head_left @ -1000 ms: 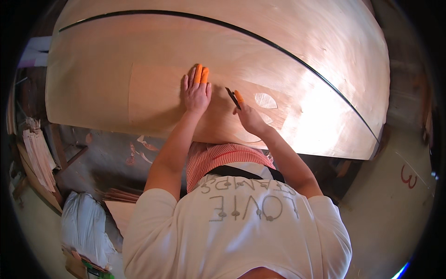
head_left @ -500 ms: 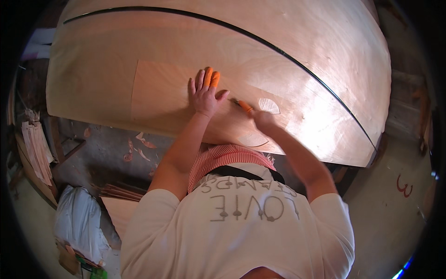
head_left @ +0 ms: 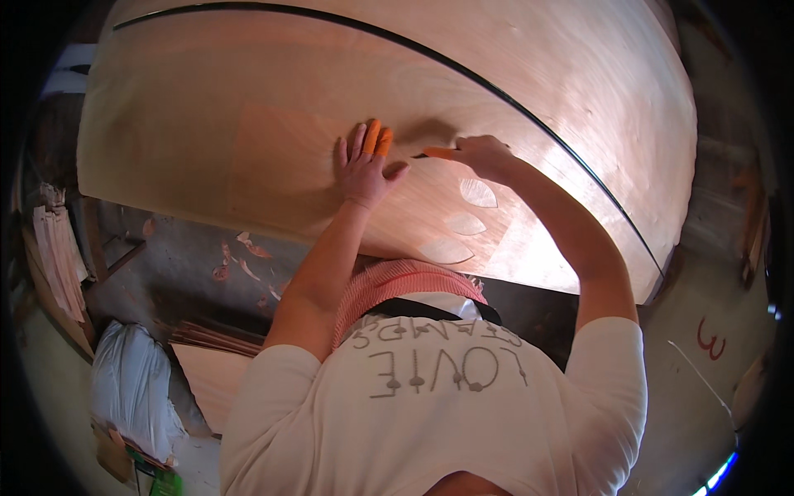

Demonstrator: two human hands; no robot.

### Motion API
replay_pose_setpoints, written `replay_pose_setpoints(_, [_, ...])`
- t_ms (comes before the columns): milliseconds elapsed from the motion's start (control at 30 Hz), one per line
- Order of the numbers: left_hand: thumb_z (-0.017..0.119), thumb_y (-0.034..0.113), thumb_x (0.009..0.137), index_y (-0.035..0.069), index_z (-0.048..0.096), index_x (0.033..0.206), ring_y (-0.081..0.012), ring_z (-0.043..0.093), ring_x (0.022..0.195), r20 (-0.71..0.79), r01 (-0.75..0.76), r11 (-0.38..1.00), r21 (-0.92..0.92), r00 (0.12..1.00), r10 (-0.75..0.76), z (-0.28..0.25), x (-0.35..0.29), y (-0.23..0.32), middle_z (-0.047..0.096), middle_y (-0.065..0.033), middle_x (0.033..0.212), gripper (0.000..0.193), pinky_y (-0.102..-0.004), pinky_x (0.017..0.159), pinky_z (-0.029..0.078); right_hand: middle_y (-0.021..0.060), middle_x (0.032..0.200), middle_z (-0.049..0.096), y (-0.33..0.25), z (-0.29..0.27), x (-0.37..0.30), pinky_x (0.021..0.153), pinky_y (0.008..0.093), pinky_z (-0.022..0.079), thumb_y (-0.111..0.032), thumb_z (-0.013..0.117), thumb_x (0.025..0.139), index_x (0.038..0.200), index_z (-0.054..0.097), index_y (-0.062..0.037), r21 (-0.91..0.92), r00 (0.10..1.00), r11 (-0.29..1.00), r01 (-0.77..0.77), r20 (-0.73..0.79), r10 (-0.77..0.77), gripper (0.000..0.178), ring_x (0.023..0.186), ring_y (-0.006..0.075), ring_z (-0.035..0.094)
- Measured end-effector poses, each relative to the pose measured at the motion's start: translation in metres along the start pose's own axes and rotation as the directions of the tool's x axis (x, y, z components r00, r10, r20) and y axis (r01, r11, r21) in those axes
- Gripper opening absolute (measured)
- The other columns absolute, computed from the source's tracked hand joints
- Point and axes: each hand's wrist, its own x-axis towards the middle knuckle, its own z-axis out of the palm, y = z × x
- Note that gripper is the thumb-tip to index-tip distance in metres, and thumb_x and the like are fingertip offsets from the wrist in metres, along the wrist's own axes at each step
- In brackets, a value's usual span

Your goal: The person uses a utility knife and a flexible ruler to cut thin wood veneer sheets along curved lines. They repeatedly score the veneer, snap off cut sections, and stack the pieces. The process is repeated on multiple veneer sheets throughout the clip.

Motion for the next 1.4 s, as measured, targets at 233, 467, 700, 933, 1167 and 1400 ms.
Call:
replay_pose_setpoints(233, [0.065,0.048,0.063,0.015,0.056,0.110,-0.0229,0.037,0.119,-0.048,-0.011,1.000,-0.018,0.999,0.010,0.003,0.000,-0.003,0.046,-0.0047,0.125,0.058,-0.0487,0.099,0.021,0.0111,0.087,0.054,-0.012,-0.002,0.015,0.062,0.0356,0.050,-0.001,0.040,0.081,0.132,0.023,-0.0384,0.071,0.994,0.992,-0.108,0.032,0.106,0.065,0.075,0.0252,0.059])
replay_pose_setpoints(467, [0.058,0.033,0.074,0.011,0.053,0.114,-0.0214,0.036,0.120,0.029,-0.272,0.961,-0.053,0.961,0.274,0.008,0.002,0.006,0.044,-0.0049,0.127,0.045,-0.0472,0.100,0.023,0.0133,0.095,0.053,-0.015,0.078,-0.010,0.070,0.0368,0.049,-0.018,0.040,0.088,0.110,0.051,-0.0150,0.239,0.911,0.888,-0.393,-0.030,0.411,0.024,0.084,0.0286,0.058])
replay_pose_setpoints(700, [0.052,0.025,0.079,0.013,0.050,0.118,-0.0166,0.034,0.122,0.125,-0.309,0.944,-0.120,0.938,0.323,0.010,0.002,0.012,0.041,-0.0017,0.130,0.041,-0.0442,0.102,0.021,0.0201,0.084,0.059,-0.090,0.131,-0.030,0.063,0.0447,0.046,-0.032,0.037,0.090,0.103,0.049,-0.0005,0.605,0.600,0.401,-0.688,0.163,0.783,0.036,0.076,0.0349,0.058])
replay_pose_setpoints(933, [0.052,0.027,0.078,0.013,0.047,0.121,-0.0184,0.035,0.122,0.143,-0.334,0.940,-0.076,0.929,0.342,0.010,0.002,0.016,0.040,-0.0031,0.131,0.046,-0.0431,0.102,0.021,0.0205,0.077,0.059,-0.155,0.162,-0.048,0.061,0.0441,0.045,-0.031,0.035,0.090,0.093,0.051,-0.0015,0.811,0.517,0.216,-0.543,0.120,0.848,0.033,0.074,0.0349,0.058])
replay_pose_setpoints(1167, [0.051,0.028,0.079,0.013,0.046,0.122,-0.0178,0.035,0.122,0.163,-0.370,0.929,0.006,0.917,0.364,0.006,0.003,0.021,0.040,-0.0023,0.131,0.045,-0.0421,0.101,0.022,0.0136,0.063,0.058,-0.110,0.174,-0.105,0.048,0.0382,0.042,-0.022,0.054,0.082,0.104,0.057,-0.0087,0.941,0.113,0.059,-0.334,-0.023,0.993,0.025,0.055,0.0276,0.058])
replay_pose_setpoints(1400, [0.046,0.024,0.082,0.013,0.045,0.123,-0.0194,0.032,0.124,0.201,-0.392,0.920,0.014,0.902,0.381,0.011,0.004,0.023,0.037,-0.0028,0.133,0.043,-0.0447,0.101,0.019,-0.0031,0.059,0.048,-0.066,0.191,-0.126,0.042,0.0211,0.032,-0.024,0.059,0.082,0.097,0.058,-0.0032,0.961,-0.014,-0.277,-0.014,0.277,0.961,0.026,0.048,0.0044,0.040])
